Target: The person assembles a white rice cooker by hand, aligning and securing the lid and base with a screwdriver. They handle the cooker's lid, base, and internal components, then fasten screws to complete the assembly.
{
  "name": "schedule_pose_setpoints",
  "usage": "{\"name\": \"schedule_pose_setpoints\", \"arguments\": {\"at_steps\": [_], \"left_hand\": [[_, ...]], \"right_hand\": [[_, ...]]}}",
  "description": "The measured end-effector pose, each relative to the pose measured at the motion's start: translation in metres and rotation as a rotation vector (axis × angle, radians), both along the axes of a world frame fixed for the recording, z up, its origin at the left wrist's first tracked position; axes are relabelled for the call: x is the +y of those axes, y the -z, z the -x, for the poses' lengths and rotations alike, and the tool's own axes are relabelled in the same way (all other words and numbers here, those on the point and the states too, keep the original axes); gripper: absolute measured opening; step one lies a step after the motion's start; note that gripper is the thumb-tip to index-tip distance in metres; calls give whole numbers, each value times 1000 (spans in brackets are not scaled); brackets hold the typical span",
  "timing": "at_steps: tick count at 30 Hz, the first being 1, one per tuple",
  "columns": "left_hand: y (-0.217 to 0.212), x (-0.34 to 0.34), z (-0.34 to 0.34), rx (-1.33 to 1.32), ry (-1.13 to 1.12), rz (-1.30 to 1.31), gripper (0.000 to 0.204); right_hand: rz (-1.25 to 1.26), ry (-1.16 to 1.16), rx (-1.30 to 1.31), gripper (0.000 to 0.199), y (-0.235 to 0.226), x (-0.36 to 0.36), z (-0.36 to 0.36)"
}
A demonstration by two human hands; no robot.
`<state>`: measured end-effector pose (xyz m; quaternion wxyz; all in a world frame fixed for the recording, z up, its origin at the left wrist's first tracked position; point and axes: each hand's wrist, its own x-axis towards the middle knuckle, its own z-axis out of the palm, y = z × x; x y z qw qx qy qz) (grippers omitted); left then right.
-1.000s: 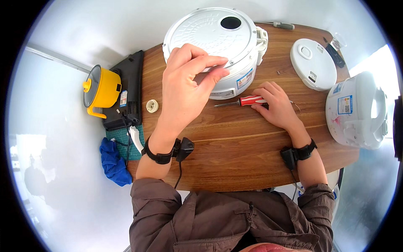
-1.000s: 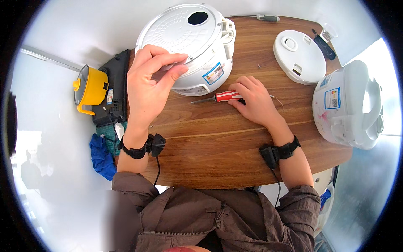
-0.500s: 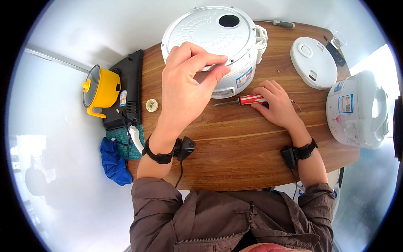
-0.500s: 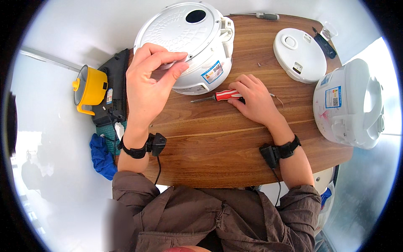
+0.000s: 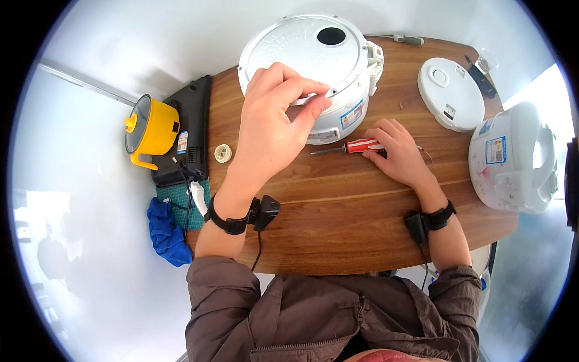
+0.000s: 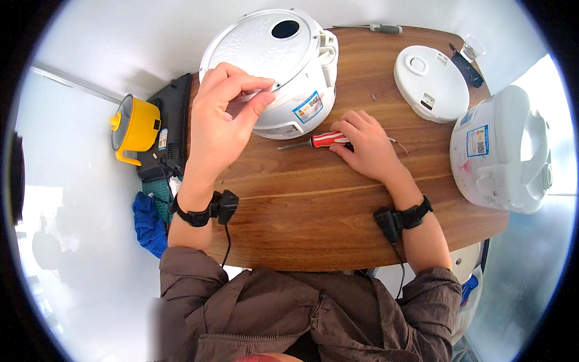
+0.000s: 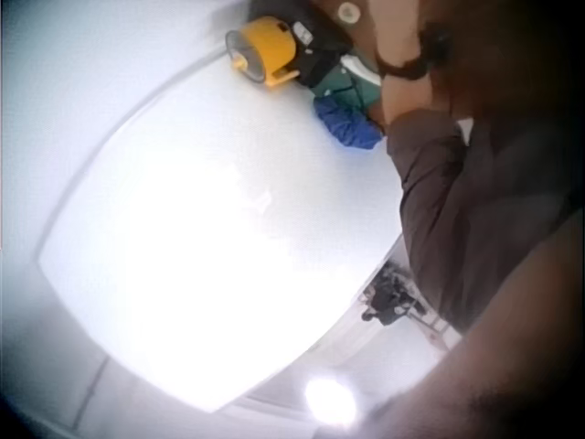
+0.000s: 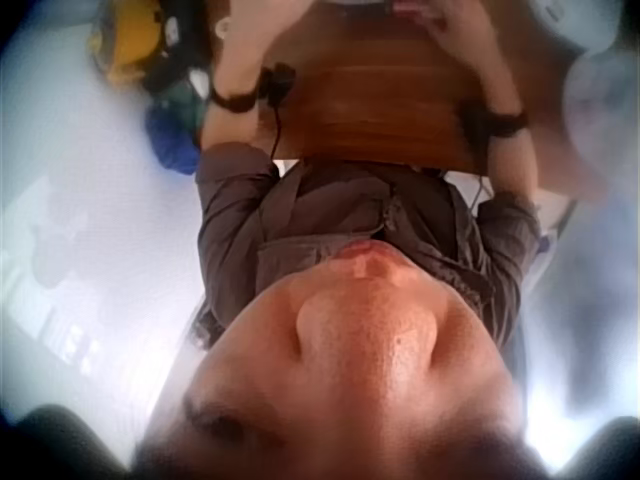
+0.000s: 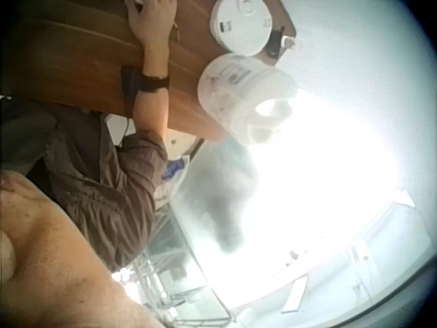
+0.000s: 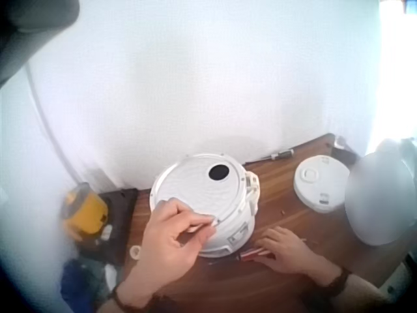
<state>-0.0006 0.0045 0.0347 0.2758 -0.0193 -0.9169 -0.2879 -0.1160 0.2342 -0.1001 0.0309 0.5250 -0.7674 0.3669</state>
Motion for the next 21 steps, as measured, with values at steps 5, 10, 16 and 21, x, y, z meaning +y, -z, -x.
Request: {"name": "schedule_pose_setpoints", "arguments": {"at_steps": [5,10,16,21], "left_hand": [[-18,-6,1,-95,80,174,18],[-40,-30,25,-78,102,211,25],[-38,-56,47,-245,64,437,41],[-38,-54,44,-302,67,443,42]], "right_hand": [[8,-3,5,31,0,1,1],[10,-6,14,31,0,1,1],[20,-9,6,31,2,1,1],[20,-5,17,30,0,0,-1]]}}
